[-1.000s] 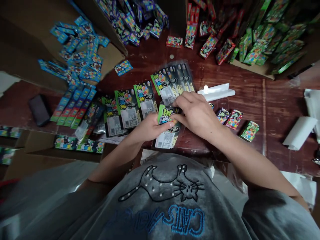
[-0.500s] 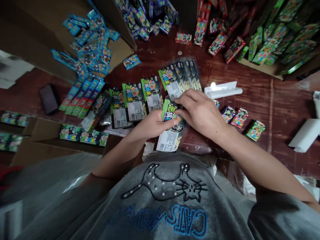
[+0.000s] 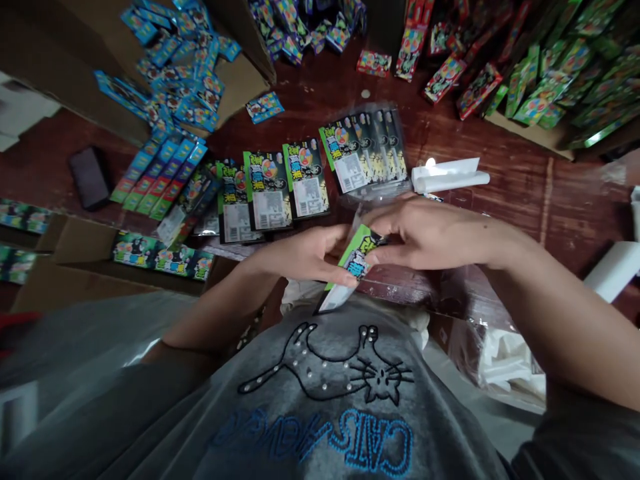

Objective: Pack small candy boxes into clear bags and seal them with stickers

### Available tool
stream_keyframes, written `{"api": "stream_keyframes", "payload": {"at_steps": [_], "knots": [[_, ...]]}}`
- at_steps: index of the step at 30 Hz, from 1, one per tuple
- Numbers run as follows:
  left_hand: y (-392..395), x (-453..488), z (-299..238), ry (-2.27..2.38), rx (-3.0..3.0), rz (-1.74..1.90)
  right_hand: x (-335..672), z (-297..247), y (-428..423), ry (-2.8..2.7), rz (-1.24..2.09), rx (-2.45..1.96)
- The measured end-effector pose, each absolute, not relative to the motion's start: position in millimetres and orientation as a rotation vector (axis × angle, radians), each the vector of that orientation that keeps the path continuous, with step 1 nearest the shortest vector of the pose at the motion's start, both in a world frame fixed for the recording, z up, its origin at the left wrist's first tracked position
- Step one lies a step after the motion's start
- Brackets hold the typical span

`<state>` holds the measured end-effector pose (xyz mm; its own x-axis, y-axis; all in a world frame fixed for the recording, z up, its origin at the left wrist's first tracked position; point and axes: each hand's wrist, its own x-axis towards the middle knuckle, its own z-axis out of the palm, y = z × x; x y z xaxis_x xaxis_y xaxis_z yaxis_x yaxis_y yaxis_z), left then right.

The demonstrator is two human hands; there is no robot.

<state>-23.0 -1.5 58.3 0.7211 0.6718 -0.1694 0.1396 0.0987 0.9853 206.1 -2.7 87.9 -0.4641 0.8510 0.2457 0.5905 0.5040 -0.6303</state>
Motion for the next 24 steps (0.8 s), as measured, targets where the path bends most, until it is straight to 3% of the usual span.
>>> {"api": "stream_keyframes", "payload": {"at_steps": [9,17,20,24], "knots": [[-3.6,-7.7,31.5,0.909,1.37,0.808,211.7,62.2,-18.6,-1.788,0.887,-1.392],[-45.1,26.9,-2.6,1.188,1.376,0.908,186.5,9.1,-42.7,-1.522,0.477,-1.821],[-56.8,26.8,-18.7,1.298,1.395,0.813,187.7,3.2,-43.5,-1.55,0.598,-1.861],[-55.8,23.1,-33.7,1.451,1.417,0.944,182.4,-1.6,-58.1,-1.711,0.848,-1.863]]}}
